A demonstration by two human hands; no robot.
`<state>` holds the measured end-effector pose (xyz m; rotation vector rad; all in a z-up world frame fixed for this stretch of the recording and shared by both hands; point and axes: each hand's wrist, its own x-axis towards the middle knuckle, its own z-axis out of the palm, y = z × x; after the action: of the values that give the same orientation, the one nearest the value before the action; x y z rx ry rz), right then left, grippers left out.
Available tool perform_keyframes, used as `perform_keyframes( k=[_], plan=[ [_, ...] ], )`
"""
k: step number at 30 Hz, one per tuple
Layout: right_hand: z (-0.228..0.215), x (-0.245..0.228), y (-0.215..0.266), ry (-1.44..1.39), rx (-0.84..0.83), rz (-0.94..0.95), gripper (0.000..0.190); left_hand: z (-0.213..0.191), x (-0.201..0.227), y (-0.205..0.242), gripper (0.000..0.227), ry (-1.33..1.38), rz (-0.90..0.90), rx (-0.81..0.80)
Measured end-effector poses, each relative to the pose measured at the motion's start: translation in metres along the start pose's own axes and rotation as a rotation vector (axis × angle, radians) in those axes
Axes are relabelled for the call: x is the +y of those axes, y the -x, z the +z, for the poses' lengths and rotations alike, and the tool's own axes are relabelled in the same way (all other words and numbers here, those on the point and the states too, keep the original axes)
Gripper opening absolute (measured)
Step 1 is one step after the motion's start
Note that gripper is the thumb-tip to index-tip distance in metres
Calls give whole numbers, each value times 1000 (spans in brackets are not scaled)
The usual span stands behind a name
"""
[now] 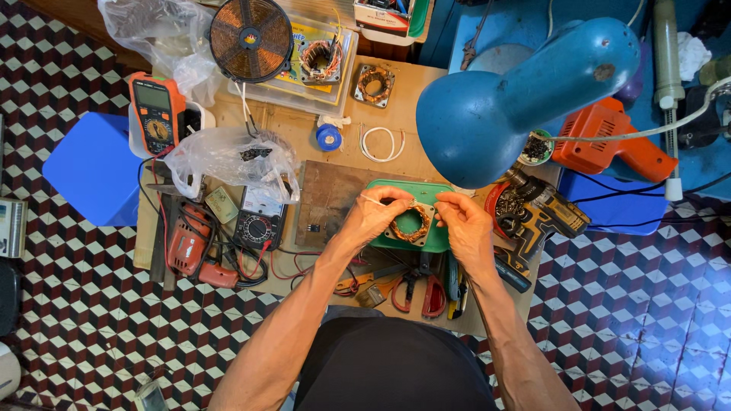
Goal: The person works on a small electrical component, likely a motor stator, by inserting and adjusting wires with their hands. They use a heat gun to apply heat to the component and handle a green plastic container to organize small parts. The task involves careful manipulation of wires and tools on a cluttered workbench.
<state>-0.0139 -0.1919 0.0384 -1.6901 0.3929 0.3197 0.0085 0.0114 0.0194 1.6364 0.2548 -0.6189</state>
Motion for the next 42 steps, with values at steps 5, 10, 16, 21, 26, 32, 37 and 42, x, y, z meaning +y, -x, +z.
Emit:
perform_keyframes(
  k=[5, 10, 16, 21, 26, 32, 37, 42],
  plan=[
    [-1, -1, 0, -6, 1, -10, 25, 0, -7, -2, 27, 90, 89, 65],
    [-3, -1, -1, -10, -2, -7, 26, 0, -7, -8, 31, 133, 63, 111],
    [-4, -2, -1, -13, -1, -16, 26, -4, 12, -2, 37, -69, 17, 116],
    [-4, -10, 1, -1, 8, -39, 24, -1, 20, 5, 33, -88, 117, 118],
    [-1, -31, 18, 165, 179, -217, 19, -1, 17, 1, 32, -76, 125, 127],
    [11, -51, 21, 217, 82, -249, 20, -3, 17, -1, 33, -68, 183, 115],
    [26, -47, 8, 469, -32, -353, 28, -1, 9, -4, 31, -87, 106, 279],
    [33, -41, 11, 444, 77, -338, 15, -4, -7, -7, 31, -148, 146, 259]
  ],
)
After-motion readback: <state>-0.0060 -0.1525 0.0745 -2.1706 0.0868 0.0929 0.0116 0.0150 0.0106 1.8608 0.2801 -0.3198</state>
